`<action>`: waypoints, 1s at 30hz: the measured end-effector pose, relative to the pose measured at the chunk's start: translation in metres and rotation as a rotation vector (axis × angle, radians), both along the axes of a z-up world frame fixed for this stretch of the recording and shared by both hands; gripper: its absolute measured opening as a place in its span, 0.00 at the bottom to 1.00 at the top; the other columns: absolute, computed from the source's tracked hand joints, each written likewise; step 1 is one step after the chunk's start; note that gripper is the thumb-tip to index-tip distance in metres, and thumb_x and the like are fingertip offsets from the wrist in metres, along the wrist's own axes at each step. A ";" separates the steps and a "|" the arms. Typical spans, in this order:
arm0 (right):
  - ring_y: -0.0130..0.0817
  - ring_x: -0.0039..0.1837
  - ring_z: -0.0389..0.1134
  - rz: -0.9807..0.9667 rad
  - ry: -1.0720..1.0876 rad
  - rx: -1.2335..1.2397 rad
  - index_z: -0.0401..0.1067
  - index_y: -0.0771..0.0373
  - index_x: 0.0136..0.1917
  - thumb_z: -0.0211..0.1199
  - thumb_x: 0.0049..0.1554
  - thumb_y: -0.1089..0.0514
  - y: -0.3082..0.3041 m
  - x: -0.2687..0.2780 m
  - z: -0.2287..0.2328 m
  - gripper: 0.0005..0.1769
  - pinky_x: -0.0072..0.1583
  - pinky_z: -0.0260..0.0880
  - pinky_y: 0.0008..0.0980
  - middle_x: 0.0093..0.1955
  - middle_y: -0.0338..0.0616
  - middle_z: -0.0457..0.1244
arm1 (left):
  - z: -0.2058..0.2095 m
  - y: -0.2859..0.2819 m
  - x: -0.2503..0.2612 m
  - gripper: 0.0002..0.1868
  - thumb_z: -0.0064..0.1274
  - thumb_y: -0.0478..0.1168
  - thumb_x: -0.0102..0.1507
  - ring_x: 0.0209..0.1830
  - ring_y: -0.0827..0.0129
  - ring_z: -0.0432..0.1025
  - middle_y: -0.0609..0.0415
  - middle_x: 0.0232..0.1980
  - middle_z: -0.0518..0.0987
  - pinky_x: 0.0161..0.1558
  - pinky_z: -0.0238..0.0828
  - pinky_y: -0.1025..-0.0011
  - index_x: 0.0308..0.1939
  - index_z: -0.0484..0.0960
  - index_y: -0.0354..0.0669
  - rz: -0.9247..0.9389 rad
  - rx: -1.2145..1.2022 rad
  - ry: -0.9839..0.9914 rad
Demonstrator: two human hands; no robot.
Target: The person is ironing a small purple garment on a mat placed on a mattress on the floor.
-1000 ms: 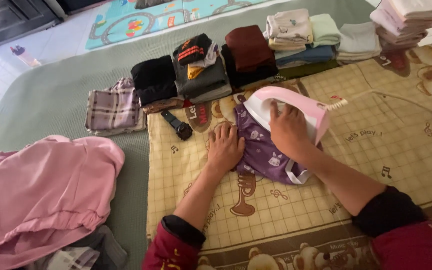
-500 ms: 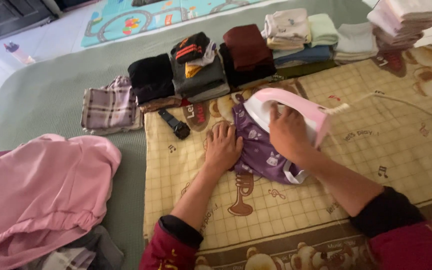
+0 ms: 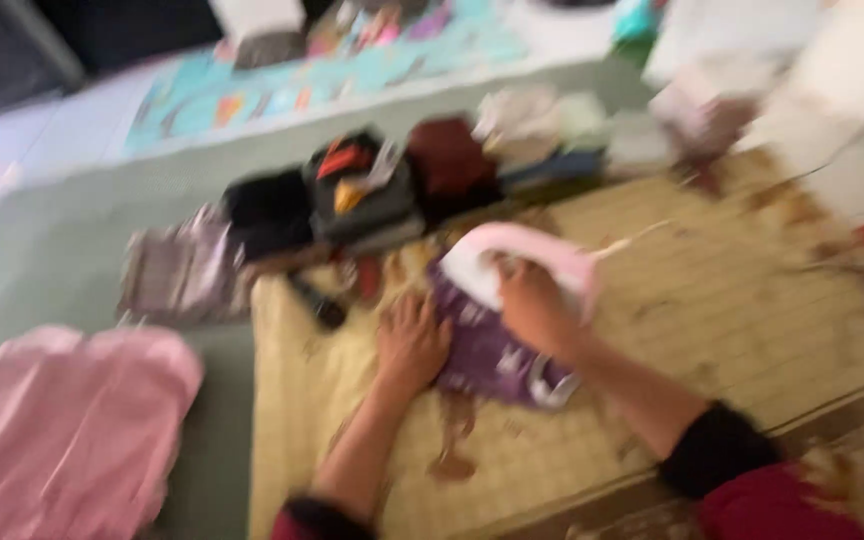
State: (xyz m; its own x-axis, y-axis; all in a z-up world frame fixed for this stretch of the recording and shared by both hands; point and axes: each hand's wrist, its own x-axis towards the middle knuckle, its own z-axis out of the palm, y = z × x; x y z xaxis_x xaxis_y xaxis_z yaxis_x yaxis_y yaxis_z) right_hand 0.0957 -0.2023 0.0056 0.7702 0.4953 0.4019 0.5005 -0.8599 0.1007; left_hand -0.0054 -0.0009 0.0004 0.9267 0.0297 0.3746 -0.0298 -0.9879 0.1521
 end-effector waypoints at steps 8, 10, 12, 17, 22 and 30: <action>0.41 0.31 0.66 0.166 0.001 0.005 0.65 0.68 0.64 0.64 0.54 0.58 -0.011 -0.011 0.050 0.26 0.34 0.68 0.37 0.42 0.56 0.62 | -0.027 0.004 0.024 0.23 0.48 0.50 0.58 0.51 0.51 0.67 0.44 0.54 0.73 0.51 0.60 0.53 0.53 0.73 0.41 -0.090 0.082 -0.383; 0.41 0.43 0.64 0.167 0.192 0.037 0.61 0.71 0.70 0.62 0.57 0.63 -0.004 0.004 0.044 0.29 0.44 0.71 0.34 0.50 0.58 0.61 | -0.037 0.008 0.027 0.25 0.41 0.56 0.64 0.60 0.51 0.63 0.46 0.63 0.67 0.59 0.58 0.45 0.57 0.67 0.45 -0.029 0.054 -0.015; 0.47 0.41 0.66 0.163 0.174 0.061 0.63 0.68 0.67 0.62 0.56 0.61 -0.004 0.000 0.053 0.27 0.43 0.69 0.41 0.51 0.60 0.62 | -0.040 0.007 0.026 0.24 0.43 0.55 0.63 0.57 0.51 0.64 0.45 0.61 0.68 0.58 0.58 0.46 0.55 0.69 0.44 -0.041 0.063 -0.103; 0.38 0.30 0.65 0.165 0.131 -0.010 0.65 0.72 0.62 0.61 0.56 0.60 -0.009 -0.019 0.066 0.22 0.34 0.68 0.35 0.45 0.59 0.64 | -0.041 0.008 0.029 0.24 0.41 0.56 0.64 0.60 0.49 0.63 0.44 0.63 0.68 0.61 0.55 0.46 0.56 0.68 0.44 -0.021 -0.003 -0.016; 0.41 0.36 0.67 0.062 0.159 -0.207 0.52 0.73 0.73 0.54 0.57 0.62 -0.001 -0.024 0.060 0.33 0.37 0.73 0.36 0.44 0.59 0.64 | -0.052 0.009 0.031 0.29 0.45 0.57 0.61 0.60 0.42 0.66 0.36 0.69 0.66 0.58 0.59 0.42 0.59 0.70 0.41 -0.040 0.076 -0.197; 0.52 0.45 0.72 0.035 0.032 -0.095 0.66 0.61 0.67 0.62 0.54 0.53 -0.007 -0.007 0.032 0.29 0.47 0.74 0.47 0.45 0.55 0.64 | 0.010 -0.007 0.009 0.25 0.41 0.57 0.67 0.68 0.53 0.62 0.49 0.61 0.66 0.66 0.57 0.46 0.61 0.69 0.47 0.057 0.007 0.113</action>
